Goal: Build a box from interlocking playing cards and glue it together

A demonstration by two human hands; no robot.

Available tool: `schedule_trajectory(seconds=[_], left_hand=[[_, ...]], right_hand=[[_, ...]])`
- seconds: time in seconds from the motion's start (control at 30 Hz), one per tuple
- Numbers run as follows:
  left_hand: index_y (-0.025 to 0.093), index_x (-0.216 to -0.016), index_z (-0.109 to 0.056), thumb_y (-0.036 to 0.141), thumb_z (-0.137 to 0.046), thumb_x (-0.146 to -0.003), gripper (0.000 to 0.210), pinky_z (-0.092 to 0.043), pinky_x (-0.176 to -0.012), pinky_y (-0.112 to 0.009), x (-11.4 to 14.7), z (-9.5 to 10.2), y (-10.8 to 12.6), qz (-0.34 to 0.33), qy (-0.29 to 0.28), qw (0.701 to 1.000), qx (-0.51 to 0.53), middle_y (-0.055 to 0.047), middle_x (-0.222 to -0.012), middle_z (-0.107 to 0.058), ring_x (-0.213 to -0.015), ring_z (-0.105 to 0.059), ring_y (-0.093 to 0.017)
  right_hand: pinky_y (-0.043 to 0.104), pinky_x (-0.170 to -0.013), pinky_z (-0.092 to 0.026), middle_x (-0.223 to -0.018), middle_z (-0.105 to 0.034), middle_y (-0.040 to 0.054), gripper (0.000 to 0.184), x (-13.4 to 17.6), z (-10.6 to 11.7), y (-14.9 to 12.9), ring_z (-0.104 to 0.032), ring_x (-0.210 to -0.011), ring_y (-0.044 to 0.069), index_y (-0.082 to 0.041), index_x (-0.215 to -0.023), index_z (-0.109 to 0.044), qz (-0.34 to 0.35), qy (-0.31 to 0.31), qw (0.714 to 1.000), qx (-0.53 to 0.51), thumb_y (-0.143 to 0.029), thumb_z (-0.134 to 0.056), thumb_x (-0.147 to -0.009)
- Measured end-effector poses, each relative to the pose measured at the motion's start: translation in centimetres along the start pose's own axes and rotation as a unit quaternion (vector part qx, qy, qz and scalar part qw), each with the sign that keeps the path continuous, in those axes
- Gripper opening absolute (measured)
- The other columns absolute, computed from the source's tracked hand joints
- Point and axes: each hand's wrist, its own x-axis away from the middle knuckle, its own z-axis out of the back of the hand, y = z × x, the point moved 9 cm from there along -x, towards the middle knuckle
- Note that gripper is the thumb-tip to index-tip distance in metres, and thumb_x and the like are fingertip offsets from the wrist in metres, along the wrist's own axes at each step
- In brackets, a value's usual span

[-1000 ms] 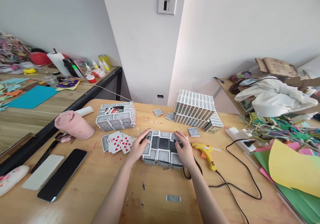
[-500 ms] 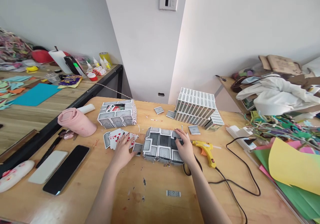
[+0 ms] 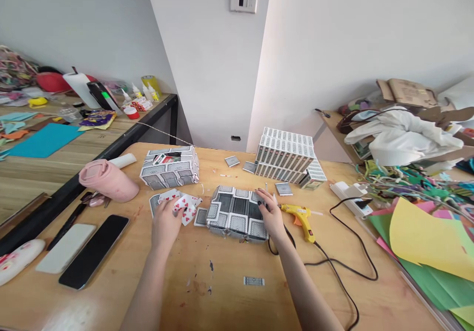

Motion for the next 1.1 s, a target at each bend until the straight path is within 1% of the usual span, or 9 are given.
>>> schedule_trajectory(seconds=[0.17, 0.3, 0.43, 0.53, 0.63, 0.7, 0.77, 0.93, 1.1], left_hand=[[0.015, -0.081, -0.065, 0.027, -0.053, -0.079, 0.017, -0.048, -0.068, -0.031, 1.1, 5.5, 0.9, 0.007, 0.162, 0.986, 0.050, -0.008, -0.080, -0.068, -0.074, -0.063, -0.021], [0.016, -0.078, -0.063, 0.026, -0.058, -0.078, 0.011, -0.048, -0.067, -0.025, 3.4, 10.0, 5.4, -0.056, 0.231, 0.965, 0.114, -0.006, -0.076, -0.068, -0.070, -0.063, -0.016], [0.019, -0.080, -0.063, 0.022, -0.058, -0.079, 0.006, -0.047, -0.061, -0.021, 5.7, 9.2, 12.8, -0.171, 0.076, 0.956, 0.228, -0.001, -0.073, -0.066, -0.064, -0.060, -0.012], [0.020, -0.080, -0.062, 0.019, -0.054, -0.082, 0.008, -0.048, -0.064, -0.021, 7.8, 7.0, 16.5, -0.203, -0.027, 0.928, 0.310, -0.001, -0.073, -0.065, -0.069, -0.060, -0.011], [0.020, -0.102, -0.059, 0.026, -0.056, -0.081, 0.022, -0.048, -0.085, -0.033, 9.1, 4.7, 16.9, -0.174, -0.040, 0.946, 0.271, -0.007, -0.098, -0.063, -0.099, -0.057, -0.019], [0.019, -0.121, -0.050, 0.041, -0.062, -0.074, 0.052, -0.037, -0.098, -0.048, 9.8, 2.9, 16.5, -0.164, -0.053, 0.966, 0.195, -0.013, -0.122, -0.052, -0.122, -0.040, -0.029], [0.019, -0.127, -0.045, 0.050, -0.063, -0.069, 0.068, -0.024, -0.103, -0.059, 10.1, 1.1, 16.2, -0.176, -0.085, 0.971, 0.136, -0.015, -0.133, -0.041, -0.129, -0.028, -0.036], [0.028, -0.102, -0.062, 0.039, -0.057, -0.075, 0.029, -0.003, -0.106, -0.063, 8.9, -1.7, 16.7, -0.279, -0.216, 0.928, 0.120, -0.005, -0.126, -0.051, -0.127, -0.032, -0.031], [0.030, -0.099, -0.066, 0.017, -0.060, -0.066, 0.036, -0.008, -0.109, -0.058, 6.3, 0.4, 17.0, -0.369, -0.273, 0.878, 0.138, 0.002, -0.144, -0.031, -0.136, -0.014, -0.032]], right_hand=[[0.038, -0.083, -0.048, -0.111, -0.064, 0.0086, 0.038, 2.4, 1.6, 0.4, -0.059, -0.101, 0.023, -0.020, -0.111, -0.062, -0.120, 0.007, 0.991, -0.060, -0.029, -0.048, -0.077], [0.033, -0.077, -0.049, -0.103, -0.065, 0.0094, 0.028, 3.3, 3.9, -3.0, -0.058, -0.096, 0.022, -0.018, -0.097, -0.066, -0.079, 0.023, 0.997, 0.003, -0.031, -0.053, -0.076], [0.029, -0.076, -0.048, -0.109, -0.063, 0.0060, 0.039, 4.6, 0.7, -8.9, -0.058, -0.091, 0.018, -0.024, -0.109, -0.061, 0.046, -0.171, 0.984, 0.031, -0.025, -0.063, -0.070], [0.025, -0.065, -0.046, -0.076, -0.067, 0.0007, 0.013, 6.1, -1.7, -10.1, -0.058, -0.068, 0.013, -0.022, -0.083, -0.068, 0.061, -0.273, 0.957, 0.073, -0.020, -0.058, -0.075], [0.025, -0.057, -0.045, -0.061, -0.063, 0.0013, 0.015, 5.6, -0.7, -7.8, -0.057, -0.060, 0.015, -0.019, -0.064, -0.064, 0.007, -0.208, 0.975, 0.072, -0.026, -0.058, -0.077], [0.029, -0.064, -0.049, -0.076, -0.068, 0.0047, 0.013, 5.1, 1.0, -5.5, -0.062, -0.071, 0.019, -0.018, -0.078, -0.065, -0.050, -0.138, 0.989, -0.005, -0.030, -0.059, -0.077], [0.034, -0.075, -0.051, -0.093, -0.068, 0.0075, 0.023, 4.6, 2.5, -3.7, -0.064, -0.084, 0.022, -0.019, -0.094, -0.061, -0.078, -0.085, 0.989, -0.089, -0.033, -0.059, -0.077], [0.042, -0.087, -0.048, -0.102, -0.067, 0.0089, 0.034, 4.5, 3.9, -2.0, -0.063, -0.096, 0.024, -0.021, -0.103, -0.055, -0.100, -0.031, 0.980, -0.168, -0.036, -0.063, -0.073], [0.039, -0.081, -0.052, -0.098, -0.069, 0.0101, 0.035, 5.7, 2.2, -1.9, -0.066, -0.090, 0.023, -0.019, -0.100, -0.055, -0.137, -0.052, 0.969, -0.201, -0.037, -0.065, -0.072]])
